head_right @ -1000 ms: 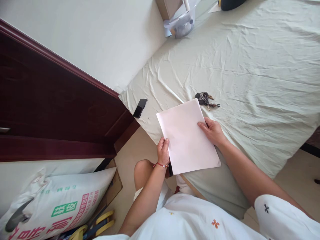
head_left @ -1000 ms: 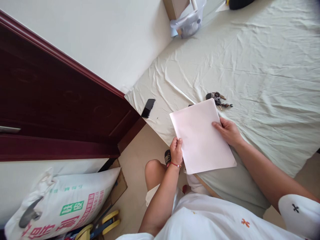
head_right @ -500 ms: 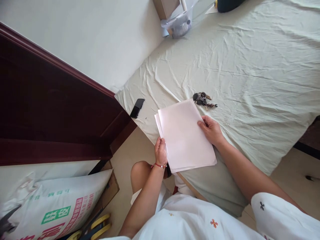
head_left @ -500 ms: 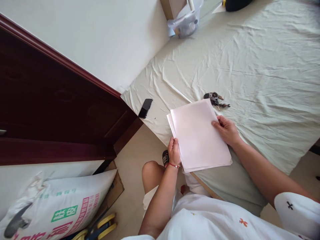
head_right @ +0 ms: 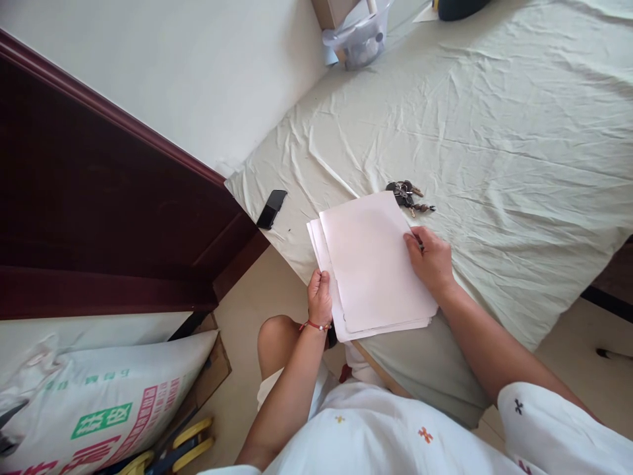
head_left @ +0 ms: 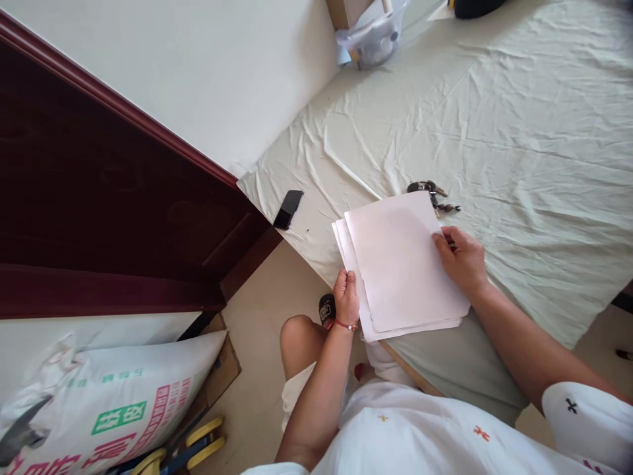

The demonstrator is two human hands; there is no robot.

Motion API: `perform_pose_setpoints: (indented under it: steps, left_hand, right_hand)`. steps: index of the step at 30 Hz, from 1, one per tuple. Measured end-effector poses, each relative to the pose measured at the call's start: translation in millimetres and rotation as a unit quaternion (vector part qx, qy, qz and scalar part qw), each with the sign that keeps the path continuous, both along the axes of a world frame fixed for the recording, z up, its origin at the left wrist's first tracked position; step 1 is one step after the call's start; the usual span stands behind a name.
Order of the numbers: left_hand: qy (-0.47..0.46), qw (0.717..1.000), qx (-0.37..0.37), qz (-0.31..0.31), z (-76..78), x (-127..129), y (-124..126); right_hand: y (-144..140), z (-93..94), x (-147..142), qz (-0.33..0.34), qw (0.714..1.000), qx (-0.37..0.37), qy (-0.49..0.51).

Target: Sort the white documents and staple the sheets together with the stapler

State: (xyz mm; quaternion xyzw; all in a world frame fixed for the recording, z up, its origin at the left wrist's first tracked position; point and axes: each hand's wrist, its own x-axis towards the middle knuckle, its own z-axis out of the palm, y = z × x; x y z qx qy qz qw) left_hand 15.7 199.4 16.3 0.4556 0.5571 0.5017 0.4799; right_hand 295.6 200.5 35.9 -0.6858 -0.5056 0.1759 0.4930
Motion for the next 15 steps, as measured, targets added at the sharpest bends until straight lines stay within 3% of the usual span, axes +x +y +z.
perform_pose_setpoints:
  steps: [4,9,12,15]
  left_hand:
    - [-0.020,1.000,0.007,-0.012,4.8,1,0]
    - [-0.039,0.999,0.012,-0.016,4.7,2,0]
    - [-0.052,0.998,0.009,-0.027,4.2,2,0]
    - [-0.067,0.997,0.006,-0.038,6.2,4,0]
  right_hand:
    - [1,1.3,3,-0.048,0.990,0.003,0.136]
    - [12,3.3,8,-0.110,0.907,0.065,0.401]
    - [17,7.7,13,-0.134,0.869,0.074,0.470]
    - [17,10.4,16,-0.129,0.859,0.066,0.491]
